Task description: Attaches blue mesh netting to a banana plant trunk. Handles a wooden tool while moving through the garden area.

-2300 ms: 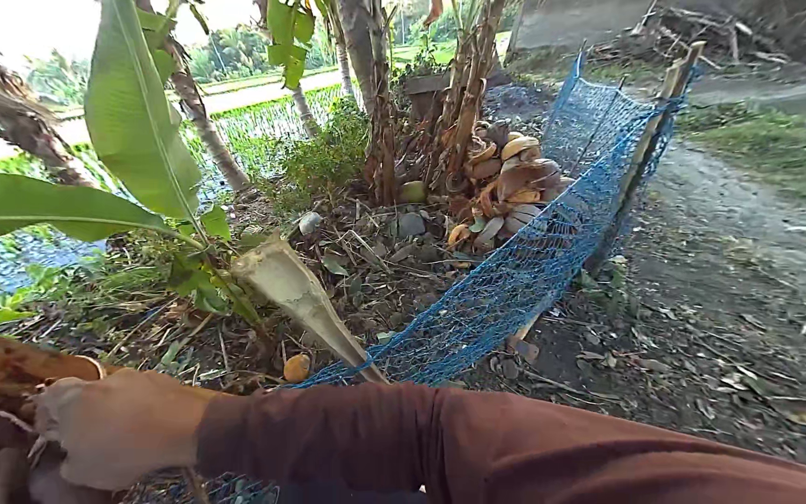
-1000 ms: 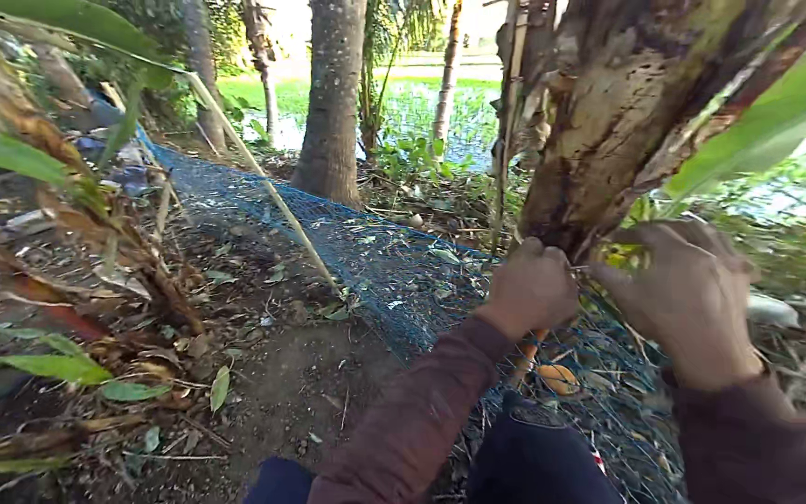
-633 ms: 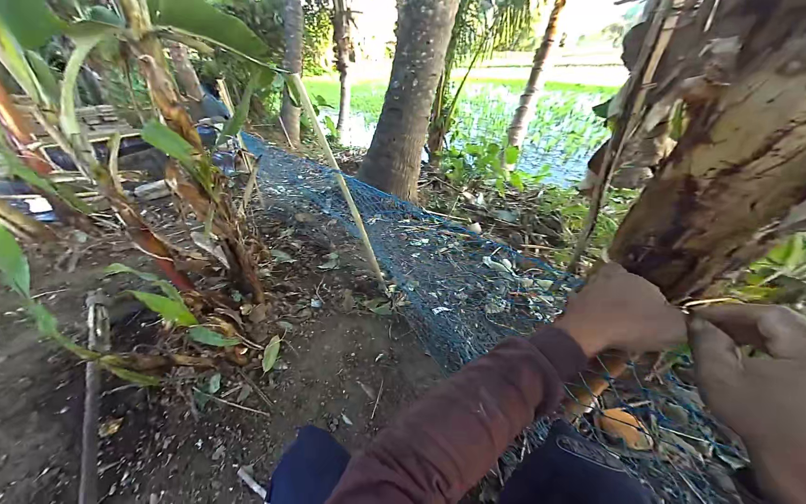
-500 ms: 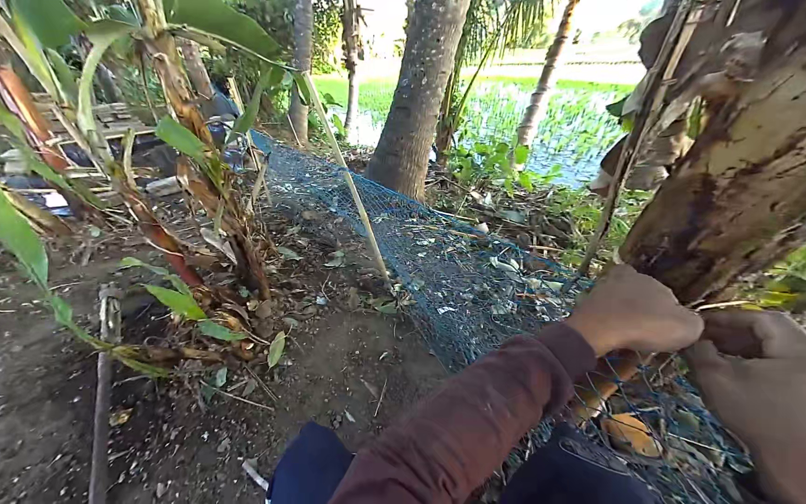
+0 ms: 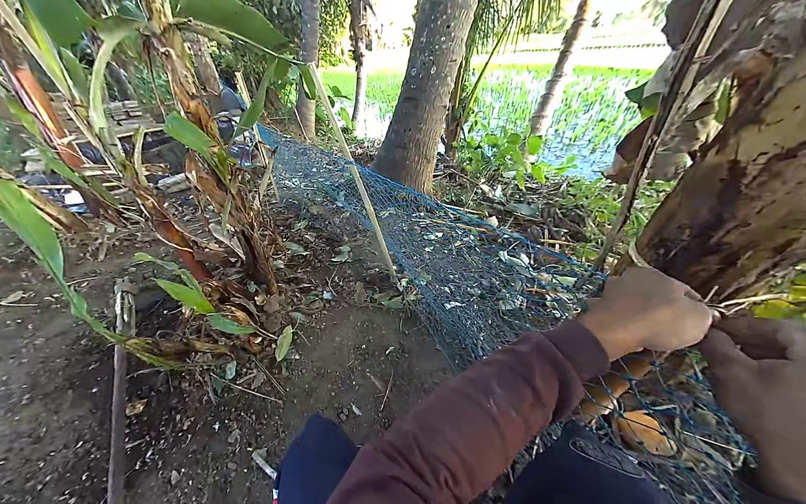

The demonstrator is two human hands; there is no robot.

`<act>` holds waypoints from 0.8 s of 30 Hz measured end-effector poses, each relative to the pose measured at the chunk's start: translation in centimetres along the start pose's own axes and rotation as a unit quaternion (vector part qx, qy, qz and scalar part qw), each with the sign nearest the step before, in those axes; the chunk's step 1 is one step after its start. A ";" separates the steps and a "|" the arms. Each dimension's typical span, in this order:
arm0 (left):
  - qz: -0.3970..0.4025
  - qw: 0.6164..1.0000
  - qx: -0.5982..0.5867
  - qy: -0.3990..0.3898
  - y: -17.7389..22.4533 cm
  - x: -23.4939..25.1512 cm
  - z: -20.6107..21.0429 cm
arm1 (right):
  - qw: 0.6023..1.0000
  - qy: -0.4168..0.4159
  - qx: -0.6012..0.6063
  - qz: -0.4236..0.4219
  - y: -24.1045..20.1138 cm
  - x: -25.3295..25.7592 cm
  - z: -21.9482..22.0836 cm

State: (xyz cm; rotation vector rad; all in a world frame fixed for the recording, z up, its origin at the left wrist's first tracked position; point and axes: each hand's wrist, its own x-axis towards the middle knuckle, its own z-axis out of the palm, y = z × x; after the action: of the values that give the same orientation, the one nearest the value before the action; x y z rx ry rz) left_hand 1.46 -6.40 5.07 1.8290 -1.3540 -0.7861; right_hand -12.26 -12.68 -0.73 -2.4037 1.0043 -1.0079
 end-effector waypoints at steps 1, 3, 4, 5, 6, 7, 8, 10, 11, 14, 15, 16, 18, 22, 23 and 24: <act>0.003 1.000 -0.002 -0.002 0.0 0.0 0.0 | 1.000 0.002 -0.001 0.002 0.0 0.0 0.0; 0.012 1.000 -0.002 -0.004 -0.2 0.0 -0.2 | 1.000 0.003 -0.003 0.005 0.0 0.1 0.1; 0.016 1.000 0.000 -0.006 -0.3 0.0 -0.2 | 1.000 0.005 -0.005 0.004 0.0 0.1 0.1; 0.021 1.000 0.005 -0.008 -0.3 0.0 -0.3 | 1.000 0.005 -0.006 0.001 -0.1 0.2 0.0; 0.025 1.000 0.012 -0.012 -0.4 0.0 -0.4 | 1.000 0.005 -0.006 -0.005 -0.1 0.2 0.0; 0.028 0.999 0.022 -0.015 -0.3 0.1 -0.5 | 1.000 0.004 -0.006 -0.012 -0.1 0.2 -0.1; 0.032 0.999 0.033 -0.018 -0.3 0.1 -0.6 | 1.000 0.002 -0.005 -0.021 -0.2 0.3 -0.2; 0.045 0.998 0.044 -0.014 -0.6 0.2 -0.7 | 0.999 -0.005 -0.004 -0.033 -0.1 0.4 -0.4; 0.047 0.998 0.044 -0.010 -0.7 0.3 -0.6 | 0.999 -0.010 -0.008 -0.038 0.0 0.5 -0.5; 0.045 0.998 0.043 0.003 -0.9 0.4 -0.5 | 0.998 -0.037 -0.013 -0.038 0.0 1.0 -1.0; 0.048 0.998 0.043 0.005 -0.9 0.4 -0.5 | 0.998 -0.044 -0.011 -0.039 0.0 1.1 -1.1; 0.052 0.998 0.042 0.006 -1.0 0.4 -0.5 | 0.998 -0.049 -0.006 -0.045 0.2 1.2 -1.2; 0.065 0.997 0.036 0.011 -1.3 0.3 -0.5 | 0.997 -0.045 0.003 -0.064 0.6 1.5 -1.1; 0.078 0.996 0.027 0.034 -1.8 0.5 0.2 | 0.999 -0.036 -0.011 -0.034 0.0 1.7 -1.1; 0.077 0.996 0.029 0.037 -1.7 0.5 0.3 | 0.999 -0.036 -0.017 -0.019 -0.2 1.7 -1.1; 0.074 0.996 0.036 0.040 -1.6 0.4 0.4 | 0.999 -0.035 -0.024 -0.009 -0.5 1.7 -1.2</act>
State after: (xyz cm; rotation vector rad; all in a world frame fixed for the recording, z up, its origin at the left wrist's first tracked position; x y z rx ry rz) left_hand 2.10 -6.54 3.48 1.7724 -1.4623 -0.5880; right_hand -12.05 -13.66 1.17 -2.4744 0.9942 -0.9081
